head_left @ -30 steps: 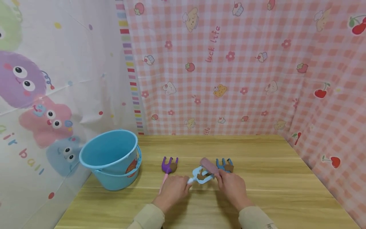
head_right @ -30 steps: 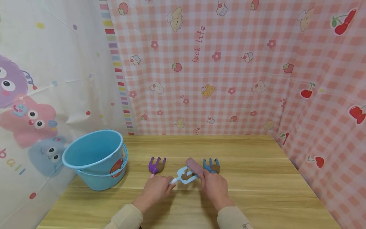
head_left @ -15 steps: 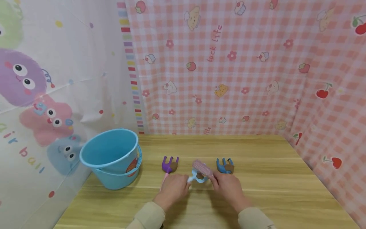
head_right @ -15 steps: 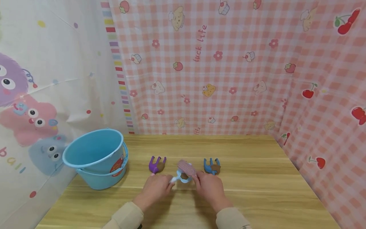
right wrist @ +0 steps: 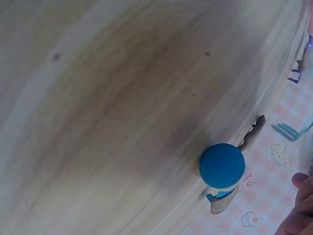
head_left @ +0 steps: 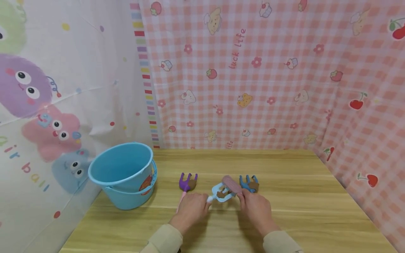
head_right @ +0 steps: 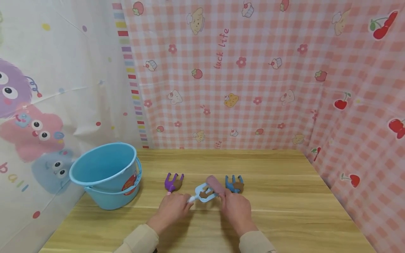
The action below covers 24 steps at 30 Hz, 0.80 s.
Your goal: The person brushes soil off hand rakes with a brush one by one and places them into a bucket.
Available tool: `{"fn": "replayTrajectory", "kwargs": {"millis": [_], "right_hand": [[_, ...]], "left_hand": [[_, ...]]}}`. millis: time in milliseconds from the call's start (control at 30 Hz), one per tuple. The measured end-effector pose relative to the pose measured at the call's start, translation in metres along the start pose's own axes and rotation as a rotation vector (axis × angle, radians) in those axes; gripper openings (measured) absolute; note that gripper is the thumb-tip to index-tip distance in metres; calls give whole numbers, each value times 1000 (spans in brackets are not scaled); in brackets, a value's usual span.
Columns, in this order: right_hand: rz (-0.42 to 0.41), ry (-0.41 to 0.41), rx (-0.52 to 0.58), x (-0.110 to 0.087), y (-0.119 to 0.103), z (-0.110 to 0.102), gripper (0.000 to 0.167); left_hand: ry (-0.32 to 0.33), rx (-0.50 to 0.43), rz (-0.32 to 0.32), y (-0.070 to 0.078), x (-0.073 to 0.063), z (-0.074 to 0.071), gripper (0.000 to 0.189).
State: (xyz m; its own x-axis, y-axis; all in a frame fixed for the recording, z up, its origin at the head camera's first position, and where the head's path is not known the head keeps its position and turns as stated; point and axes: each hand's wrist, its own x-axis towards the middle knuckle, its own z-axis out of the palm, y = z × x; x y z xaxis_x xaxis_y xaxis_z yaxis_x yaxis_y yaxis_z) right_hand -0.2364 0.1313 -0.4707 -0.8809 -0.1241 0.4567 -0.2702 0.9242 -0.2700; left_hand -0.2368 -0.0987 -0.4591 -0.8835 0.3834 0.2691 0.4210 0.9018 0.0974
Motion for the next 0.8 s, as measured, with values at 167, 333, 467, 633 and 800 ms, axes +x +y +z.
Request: {"fn": "replayTrajectory", "kwargs": {"millis": [167, 333, 467, 633, 800], "right_hand": [[-7, 23, 28, 0, -1, -3, 19], [-114, 15, 68, 0, -6, -3, 17], [-75, 0, 34, -3, -6, -1, 18], [-70, -11, 7, -5, -4, -1, 15], [-81, 23, -16, -6, -4, 0, 19]], "left_hand": [[-39, -20, -47, -1, 1, -1, 24], [-35, -46, -67, -2, 2, -4, 24], [-29, -61, -68, -2, 1, -4, 25], [-22, -61, -62, -1, 1, -1, 26], [-13, -56, -57, 0, 0, -1, 25]]}}
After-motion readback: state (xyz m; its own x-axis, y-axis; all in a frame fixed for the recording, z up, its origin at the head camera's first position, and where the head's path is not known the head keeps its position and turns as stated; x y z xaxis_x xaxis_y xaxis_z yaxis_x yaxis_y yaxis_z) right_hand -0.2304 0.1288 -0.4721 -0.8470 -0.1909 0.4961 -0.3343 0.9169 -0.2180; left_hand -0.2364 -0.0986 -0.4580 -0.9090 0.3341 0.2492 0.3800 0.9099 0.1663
